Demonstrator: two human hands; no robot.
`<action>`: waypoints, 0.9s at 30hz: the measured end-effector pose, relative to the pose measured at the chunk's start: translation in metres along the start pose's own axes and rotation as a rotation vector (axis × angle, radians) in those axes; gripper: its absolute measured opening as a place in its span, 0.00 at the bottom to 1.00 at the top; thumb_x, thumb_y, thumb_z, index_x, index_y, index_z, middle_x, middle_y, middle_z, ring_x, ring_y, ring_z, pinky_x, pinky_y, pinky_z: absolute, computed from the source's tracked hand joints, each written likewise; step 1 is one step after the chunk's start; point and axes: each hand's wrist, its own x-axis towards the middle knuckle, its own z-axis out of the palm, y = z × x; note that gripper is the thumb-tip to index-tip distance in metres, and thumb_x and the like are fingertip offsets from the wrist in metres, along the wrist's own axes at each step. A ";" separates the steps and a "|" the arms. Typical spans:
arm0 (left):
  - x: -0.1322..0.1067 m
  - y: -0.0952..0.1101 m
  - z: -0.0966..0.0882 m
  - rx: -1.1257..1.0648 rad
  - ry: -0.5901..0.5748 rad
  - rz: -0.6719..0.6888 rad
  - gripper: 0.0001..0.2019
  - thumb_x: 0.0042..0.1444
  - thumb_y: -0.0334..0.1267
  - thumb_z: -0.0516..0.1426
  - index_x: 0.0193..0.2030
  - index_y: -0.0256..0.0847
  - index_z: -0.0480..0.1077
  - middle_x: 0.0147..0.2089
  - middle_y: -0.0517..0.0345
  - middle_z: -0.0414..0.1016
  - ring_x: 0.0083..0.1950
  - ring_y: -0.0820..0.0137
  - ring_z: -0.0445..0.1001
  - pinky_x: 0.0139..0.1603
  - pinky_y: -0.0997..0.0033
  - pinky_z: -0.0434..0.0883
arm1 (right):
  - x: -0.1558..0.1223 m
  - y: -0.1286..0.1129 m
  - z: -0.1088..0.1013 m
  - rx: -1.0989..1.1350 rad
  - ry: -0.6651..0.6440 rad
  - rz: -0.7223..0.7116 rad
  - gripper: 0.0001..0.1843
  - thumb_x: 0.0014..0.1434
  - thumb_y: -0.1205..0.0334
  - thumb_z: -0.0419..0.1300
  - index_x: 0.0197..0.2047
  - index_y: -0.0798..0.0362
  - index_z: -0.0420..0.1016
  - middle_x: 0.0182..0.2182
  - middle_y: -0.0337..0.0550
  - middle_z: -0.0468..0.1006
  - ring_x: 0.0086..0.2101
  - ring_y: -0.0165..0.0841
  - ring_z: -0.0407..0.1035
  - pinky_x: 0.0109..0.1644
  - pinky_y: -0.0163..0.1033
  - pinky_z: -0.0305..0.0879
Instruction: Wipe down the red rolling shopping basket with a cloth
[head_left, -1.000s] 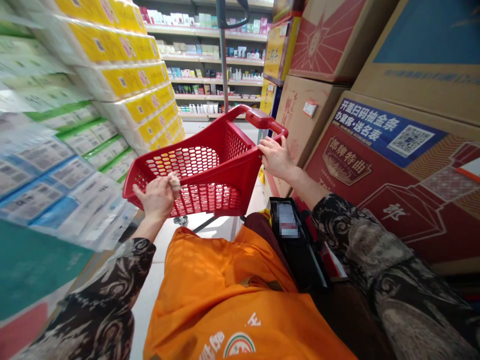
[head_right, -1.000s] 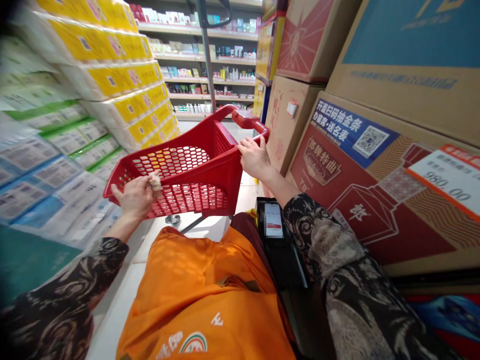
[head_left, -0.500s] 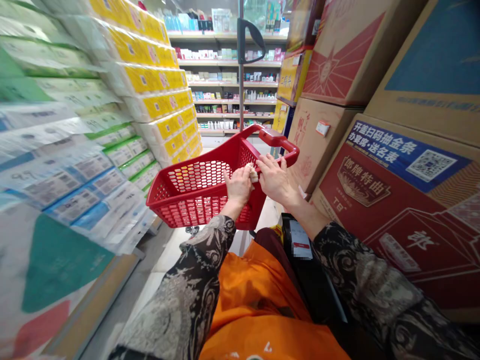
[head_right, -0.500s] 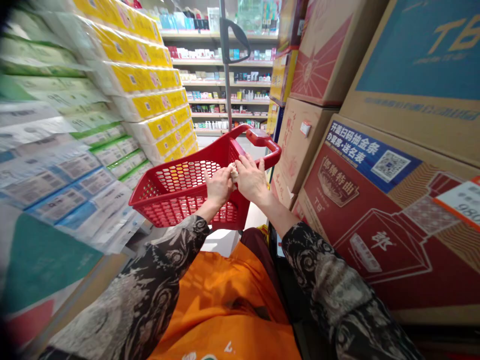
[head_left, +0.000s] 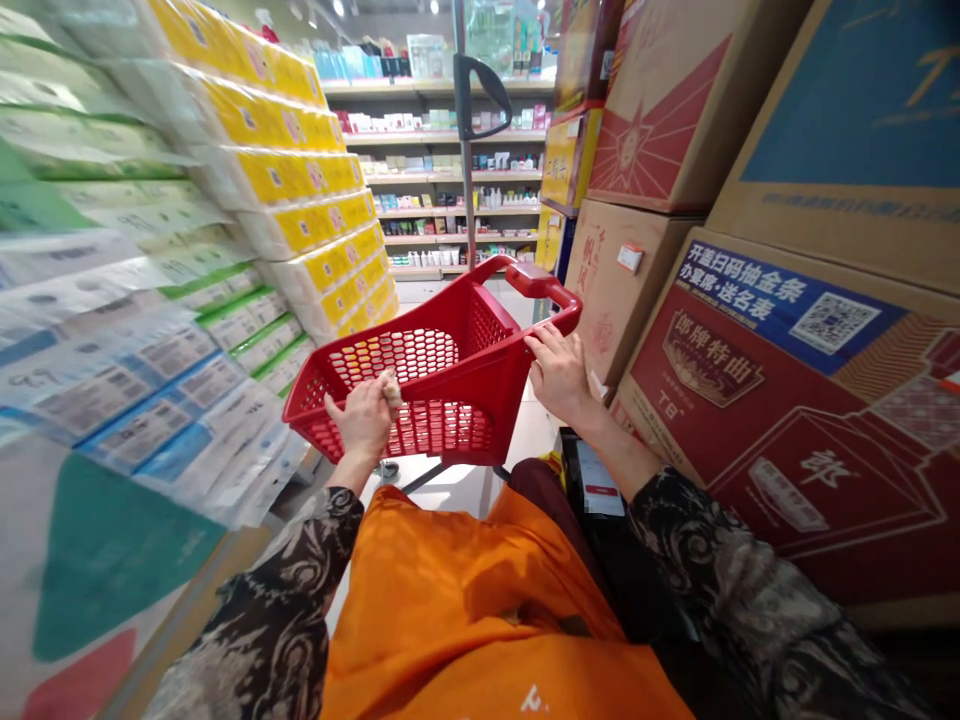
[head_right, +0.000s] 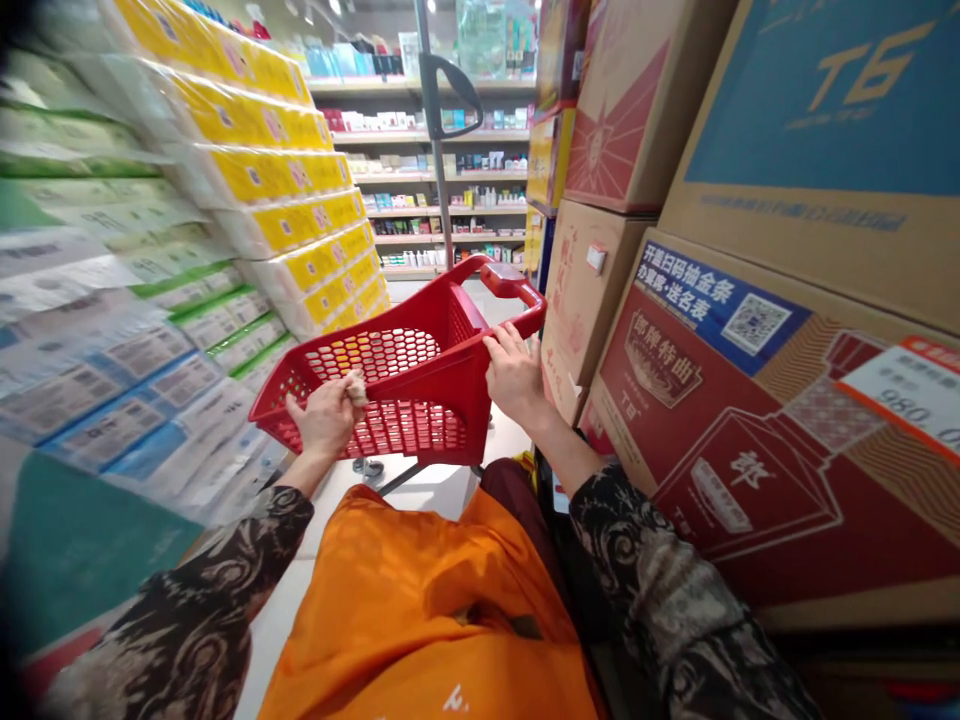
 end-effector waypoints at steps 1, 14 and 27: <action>0.000 0.003 0.001 -0.014 0.003 0.003 0.21 0.59 0.37 0.42 0.57 0.46 0.64 0.56 0.52 0.70 0.57 0.62 0.64 0.65 0.42 0.34 | 0.001 0.001 -0.002 -0.010 0.011 0.017 0.24 0.56 0.71 0.47 0.55 0.58 0.68 0.59 0.52 0.63 0.61 0.42 0.52 0.63 0.60 0.41; 0.015 0.098 -0.003 -0.337 -0.277 0.048 0.28 0.58 0.36 0.44 0.66 0.47 0.47 0.62 0.52 0.64 0.61 0.63 0.63 0.65 0.42 0.44 | 0.020 -0.086 0.055 0.039 -0.326 -0.185 0.30 0.57 0.67 0.50 0.63 0.57 0.56 0.64 0.52 0.54 0.63 0.43 0.44 0.64 0.58 0.40; 0.002 0.006 -0.030 -0.044 -0.361 -0.120 0.30 0.53 0.34 0.44 0.66 0.38 0.50 0.69 0.46 0.50 0.70 0.60 0.47 0.65 0.38 0.44 | 0.036 -0.101 0.089 -0.072 -0.274 -0.293 0.14 0.58 0.63 0.50 0.44 0.50 0.73 0.45 0.52 0.73 0.46 0.44 0.63 0.60 0.57 0.40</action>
